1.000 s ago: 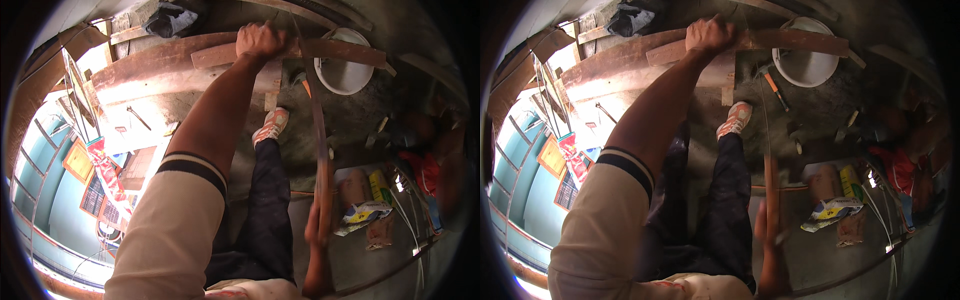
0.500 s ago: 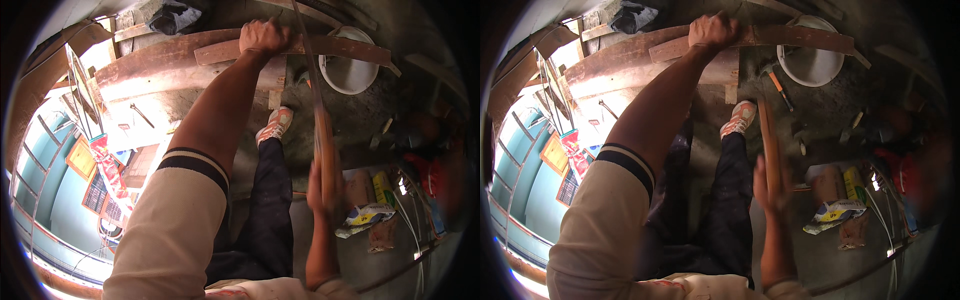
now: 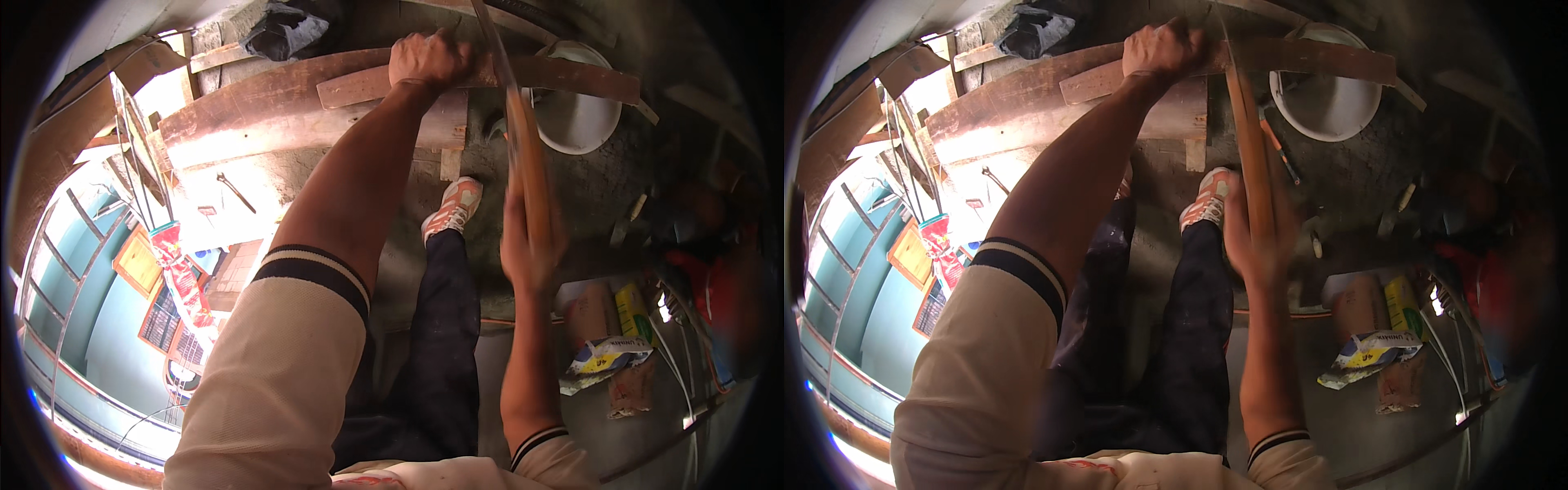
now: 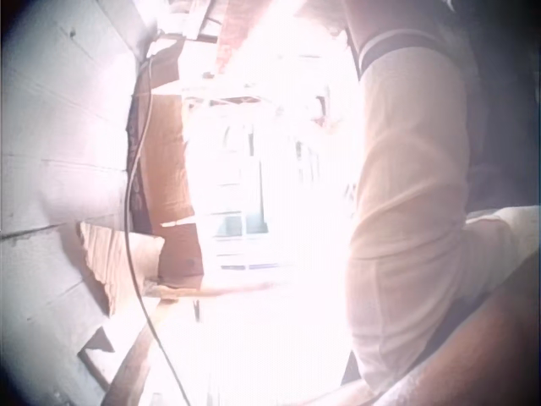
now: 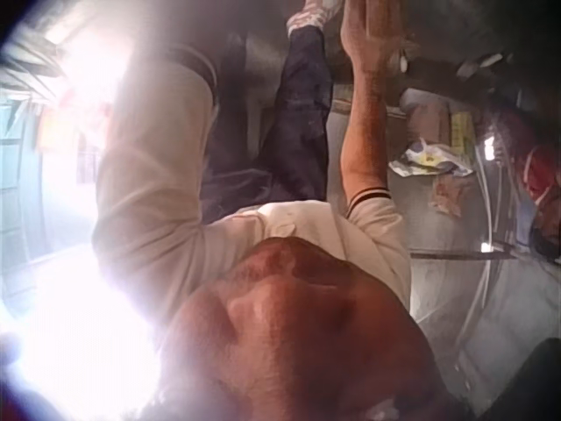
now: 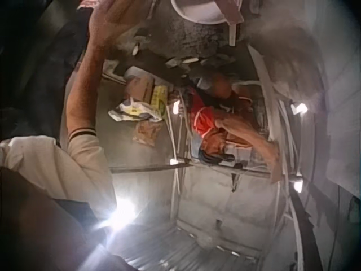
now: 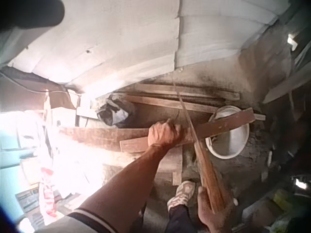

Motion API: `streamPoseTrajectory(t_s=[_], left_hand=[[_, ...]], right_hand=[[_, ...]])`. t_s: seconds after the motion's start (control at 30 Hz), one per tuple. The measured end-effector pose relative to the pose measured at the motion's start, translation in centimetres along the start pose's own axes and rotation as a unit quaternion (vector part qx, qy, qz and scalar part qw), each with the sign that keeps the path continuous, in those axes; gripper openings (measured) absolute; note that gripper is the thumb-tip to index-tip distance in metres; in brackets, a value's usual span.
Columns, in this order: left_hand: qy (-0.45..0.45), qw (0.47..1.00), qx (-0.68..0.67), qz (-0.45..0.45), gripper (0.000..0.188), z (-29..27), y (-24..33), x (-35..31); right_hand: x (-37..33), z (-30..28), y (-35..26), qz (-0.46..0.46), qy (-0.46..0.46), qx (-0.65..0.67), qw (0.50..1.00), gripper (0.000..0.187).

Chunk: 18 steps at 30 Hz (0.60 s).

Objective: The person assembles a wooden structure by positioning planks, hammering nails, and sawing wood. They handle planks, nails, a hammer, and a saw, working on the floor in a cluttered workshop.

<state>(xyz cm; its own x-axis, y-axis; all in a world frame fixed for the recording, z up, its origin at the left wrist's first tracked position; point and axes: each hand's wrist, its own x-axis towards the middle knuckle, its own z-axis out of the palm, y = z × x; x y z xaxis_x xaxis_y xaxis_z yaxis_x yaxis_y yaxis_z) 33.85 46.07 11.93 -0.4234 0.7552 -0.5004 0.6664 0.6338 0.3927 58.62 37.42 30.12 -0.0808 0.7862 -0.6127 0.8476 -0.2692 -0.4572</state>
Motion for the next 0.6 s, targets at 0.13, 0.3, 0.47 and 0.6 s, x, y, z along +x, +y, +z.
streamPoseTrajectory(t_s=[0.13,0.3,0.47,0.6], left_hand=[[0.032,0.999,-0.006,0.008,0.054,-0.1,0.2,-0.1],[0.059,0.998,-0.008,0.025,0.050,0.6,-0.4,0.1],[0.036,0.999,-0.022,0.029,0.055,0.3,-0.4,0.1],[0.036,0.999,-0.008,0.010,0.056,0.3,-0.2,0.1]], right_hand=[[-6.0,-2.3,3.2,-0.129,0.020,-0.052,0.990,0.038],[-16.9,-8.5,4.2,-0.145,-0.037,-0.022,0.989,0.048],[-1.2,0.8,3.2,-0.010,0.013,0.117,0.993,0.027],[-7.7,-2.7,2.7,-0.078,0.025,0.041,0.996,0.034]])
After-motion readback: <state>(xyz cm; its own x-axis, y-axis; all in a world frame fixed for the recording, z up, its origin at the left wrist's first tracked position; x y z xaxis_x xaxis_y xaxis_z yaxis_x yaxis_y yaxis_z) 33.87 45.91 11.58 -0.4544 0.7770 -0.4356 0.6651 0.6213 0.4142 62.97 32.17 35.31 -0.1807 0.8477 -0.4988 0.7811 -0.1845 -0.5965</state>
